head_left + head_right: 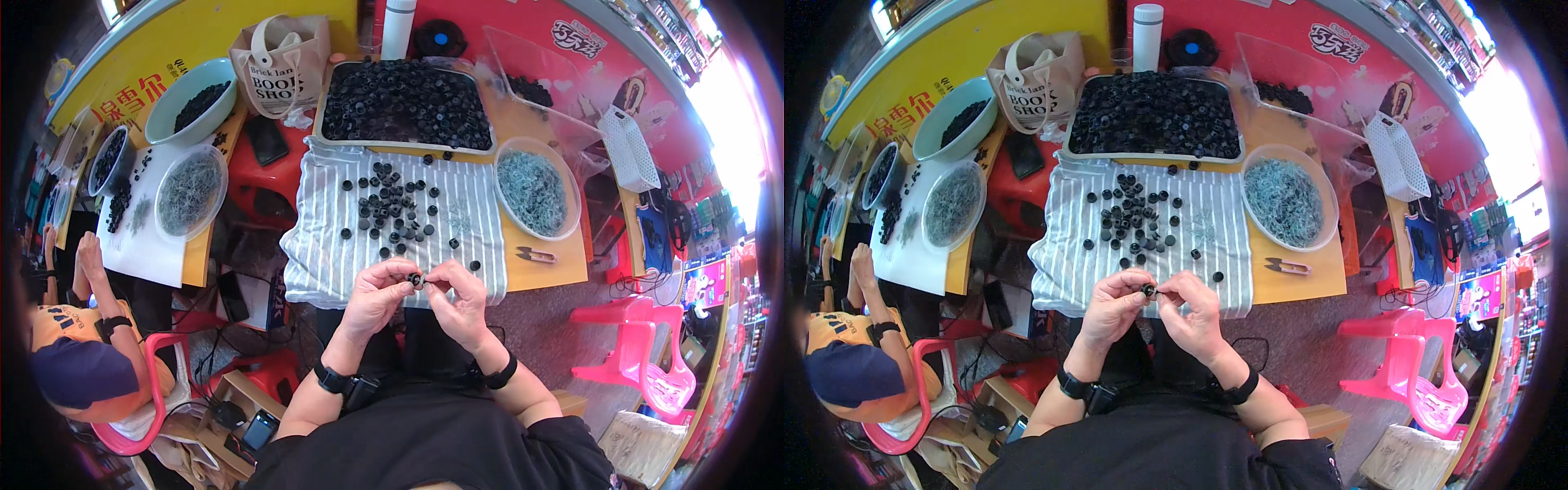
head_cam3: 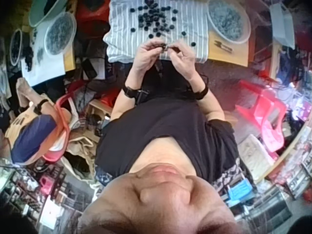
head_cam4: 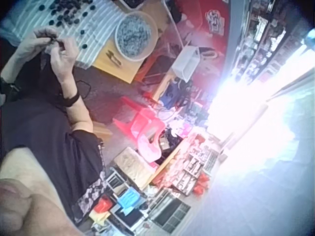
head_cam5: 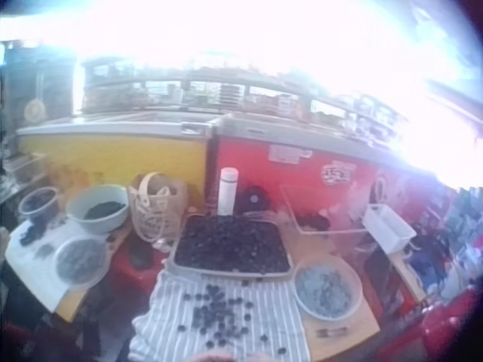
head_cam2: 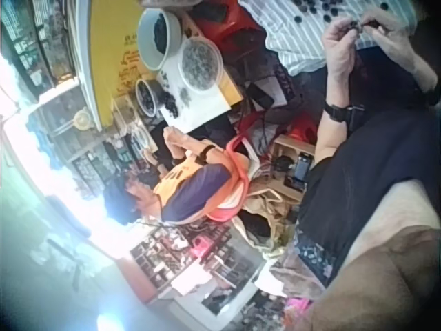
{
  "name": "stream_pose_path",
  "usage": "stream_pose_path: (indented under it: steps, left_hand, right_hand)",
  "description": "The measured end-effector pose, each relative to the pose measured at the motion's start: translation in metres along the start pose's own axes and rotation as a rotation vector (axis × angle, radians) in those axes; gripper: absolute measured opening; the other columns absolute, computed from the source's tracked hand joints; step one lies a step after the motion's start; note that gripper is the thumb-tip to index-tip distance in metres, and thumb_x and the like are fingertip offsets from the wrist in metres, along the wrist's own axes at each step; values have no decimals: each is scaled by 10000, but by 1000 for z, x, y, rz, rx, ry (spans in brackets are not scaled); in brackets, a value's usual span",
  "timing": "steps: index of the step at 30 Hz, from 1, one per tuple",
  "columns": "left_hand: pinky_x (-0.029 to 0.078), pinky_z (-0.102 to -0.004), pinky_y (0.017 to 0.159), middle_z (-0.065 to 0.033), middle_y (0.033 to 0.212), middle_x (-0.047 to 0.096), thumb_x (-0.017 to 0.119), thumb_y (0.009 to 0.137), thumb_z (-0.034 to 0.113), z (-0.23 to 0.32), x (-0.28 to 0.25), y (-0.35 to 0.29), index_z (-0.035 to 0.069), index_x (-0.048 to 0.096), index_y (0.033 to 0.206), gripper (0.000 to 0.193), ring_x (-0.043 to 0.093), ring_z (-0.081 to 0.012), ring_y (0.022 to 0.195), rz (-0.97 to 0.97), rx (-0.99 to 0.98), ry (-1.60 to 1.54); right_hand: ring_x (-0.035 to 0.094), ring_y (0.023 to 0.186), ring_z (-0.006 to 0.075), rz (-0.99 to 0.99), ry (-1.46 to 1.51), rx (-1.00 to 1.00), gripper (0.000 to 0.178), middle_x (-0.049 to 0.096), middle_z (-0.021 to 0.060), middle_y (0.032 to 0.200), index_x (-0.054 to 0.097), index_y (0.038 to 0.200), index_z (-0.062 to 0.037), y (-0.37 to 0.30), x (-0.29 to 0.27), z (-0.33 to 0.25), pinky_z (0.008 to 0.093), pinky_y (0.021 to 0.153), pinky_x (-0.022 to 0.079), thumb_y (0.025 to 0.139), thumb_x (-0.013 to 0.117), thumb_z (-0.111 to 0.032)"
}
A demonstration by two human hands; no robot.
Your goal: Sorting small black circular parts and light blue fragments into various containers on a workbench.
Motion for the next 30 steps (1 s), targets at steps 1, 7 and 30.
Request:
stream_pose_path:
  steps: [1,7,30]
  left_hand:
    - [526,-299,903,-92,1102,626,635,877,-81,0,0,0,-20,665,1114,247,621,-166,1016,-3,-6,1]
    - [520,-300,910,-99,1110,633,646,874,-72,0,-2,-1,-26,666,1104,236,619,-169,1036,13,-5,-36]
    - [503,-288,954,-108,1173,625,637,867,-98,-3,-9,-2,-33,654,1134,275,615,-173,1079,20,9,-98]
  right_hand:
    - [611,688,158,6,-1,2,144,592,85,802,621,872,7,1,0,0,258,601,488,764,630,101]
    - [597,646,190,49,-82,-54,146,597,90,763,625,838,-2,2,2,-9,283,546,463,728,645,91]
    - [634,697,242,78,-359,-335,226,628,126,827,657,950,20,-1,14,-38,327,584,506,738,702,83]
Point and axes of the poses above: each hand's wrist, its own y-axis towards the middle knuckle, its own x-axis out of the palm, z = x × y, the point moved 9 cm from there along y, towards the middle knuckle
